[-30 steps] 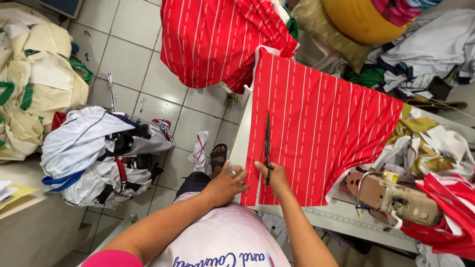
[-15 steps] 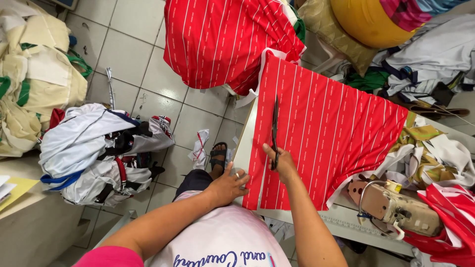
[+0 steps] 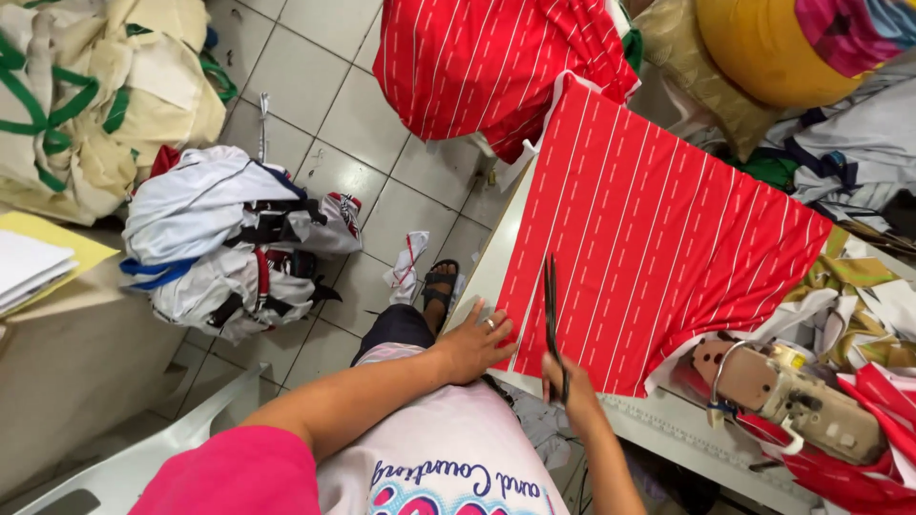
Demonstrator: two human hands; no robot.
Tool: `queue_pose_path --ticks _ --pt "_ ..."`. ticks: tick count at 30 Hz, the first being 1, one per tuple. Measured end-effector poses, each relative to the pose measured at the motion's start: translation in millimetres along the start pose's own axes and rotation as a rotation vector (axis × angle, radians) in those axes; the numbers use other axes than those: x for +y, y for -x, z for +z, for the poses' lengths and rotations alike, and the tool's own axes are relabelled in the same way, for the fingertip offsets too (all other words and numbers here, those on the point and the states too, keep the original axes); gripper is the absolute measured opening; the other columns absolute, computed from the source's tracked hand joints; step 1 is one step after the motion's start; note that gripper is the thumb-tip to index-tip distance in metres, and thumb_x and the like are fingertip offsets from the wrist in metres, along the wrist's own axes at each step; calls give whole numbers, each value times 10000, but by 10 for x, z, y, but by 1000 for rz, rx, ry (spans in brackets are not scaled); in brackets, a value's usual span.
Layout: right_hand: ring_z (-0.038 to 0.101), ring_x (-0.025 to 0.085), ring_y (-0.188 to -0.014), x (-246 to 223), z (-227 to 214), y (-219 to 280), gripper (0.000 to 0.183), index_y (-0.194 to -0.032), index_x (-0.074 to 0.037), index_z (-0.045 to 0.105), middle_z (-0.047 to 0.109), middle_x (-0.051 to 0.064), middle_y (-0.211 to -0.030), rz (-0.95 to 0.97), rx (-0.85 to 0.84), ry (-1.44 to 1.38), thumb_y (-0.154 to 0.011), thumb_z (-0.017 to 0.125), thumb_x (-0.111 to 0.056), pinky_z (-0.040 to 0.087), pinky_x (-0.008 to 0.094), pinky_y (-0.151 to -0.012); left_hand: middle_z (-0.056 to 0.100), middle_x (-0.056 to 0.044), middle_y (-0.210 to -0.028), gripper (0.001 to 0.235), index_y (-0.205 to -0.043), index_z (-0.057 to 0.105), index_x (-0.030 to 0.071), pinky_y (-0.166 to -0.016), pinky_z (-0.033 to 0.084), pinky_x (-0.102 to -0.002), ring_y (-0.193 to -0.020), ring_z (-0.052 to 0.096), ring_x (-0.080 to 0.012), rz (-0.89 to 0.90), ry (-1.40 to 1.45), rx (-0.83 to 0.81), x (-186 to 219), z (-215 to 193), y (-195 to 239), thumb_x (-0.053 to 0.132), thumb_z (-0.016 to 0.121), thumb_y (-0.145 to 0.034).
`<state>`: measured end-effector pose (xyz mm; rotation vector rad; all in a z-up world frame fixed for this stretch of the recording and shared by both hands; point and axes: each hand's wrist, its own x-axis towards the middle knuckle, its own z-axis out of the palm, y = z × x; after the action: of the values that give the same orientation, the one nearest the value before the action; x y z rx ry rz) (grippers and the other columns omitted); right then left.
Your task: Cutting a piece of red striped fabric into multiple narrow strips using scissors on a work table.
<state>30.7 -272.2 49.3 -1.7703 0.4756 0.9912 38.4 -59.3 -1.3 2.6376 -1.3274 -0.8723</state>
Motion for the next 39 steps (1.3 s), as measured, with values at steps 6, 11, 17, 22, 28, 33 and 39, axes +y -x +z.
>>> queue_pose_path --ticks 6,11,17,22,28,33,39 --pt "464 175 -545 2059 -193 651 341 -739 -63 544 455 62 -581 157 -41 -54 -867 666 -355 310 326 -560 181 -188 -1542 612 -1479 224 256 -1059 143 -681 -1416 150 -407 -115 -58 -4 557 144 -21 287 464 -917" --pt "472 208 -547 2387 -169 986 378 -695 -32 564 484 95 -564 170 12 -160 -884 629 -352 320 333 -577 102 -197 -1560 678 -1485 221 249 -1070 130 -682 -1428 73 -403 -247 1 -99 872 99 -2 241 525 -880" --pt "489 178 -563 2162 70 802 383 -720 -59 533 541 90 -616 65 -72 -274 -831 583 -421 350 293 -551 51 -183 -1580 676 -1479 230 262 -1042 198 -675 -1445 52 -381 -263 50 -17 947 341 -47 263 521 -868" --pt "435 123 -554 2182 355 345 355 -851 -135 494 514 50 -645 14 -18 -185 -867 562 -483 330 266 -538 -9 -170 -1590 756 -1500 178 284 -1069 164 -638 -1457 26 -371 -278 -20 -26 962 306 25 467 569 -880" --pt "568 172 -479 2530 548 49 403 -689 -88 603 555 81 -481 -68 198 -177 -788 806 -422 392 235 -469 97 -167 -1599 825 -1515 259 274 -1101 111 -673 -1473 27 -369 -302 160 66 988 288 55 308 714 -827" --pt "591 186 -489 2174 490 188 435 -668 -78 597 559 99 -488 3 206 -213 -767 810 -443 417 247 -473 83 -156 -1604 829 -1516 236 298 -1111 101 -664 -1477 19 -354 -317 162 48 974 308 45 317 706 -834" --pt "582 187 -538 1697 432 -17 496 -702 -81 577 545 79 -547 6 231 -161 -763 784 -528 387 266 -493 67 -170 -1603 806 -1523 217 282 -1111 90 -675 -1474 15 -364 -304 178 8 967 227 59 310 674 -860"
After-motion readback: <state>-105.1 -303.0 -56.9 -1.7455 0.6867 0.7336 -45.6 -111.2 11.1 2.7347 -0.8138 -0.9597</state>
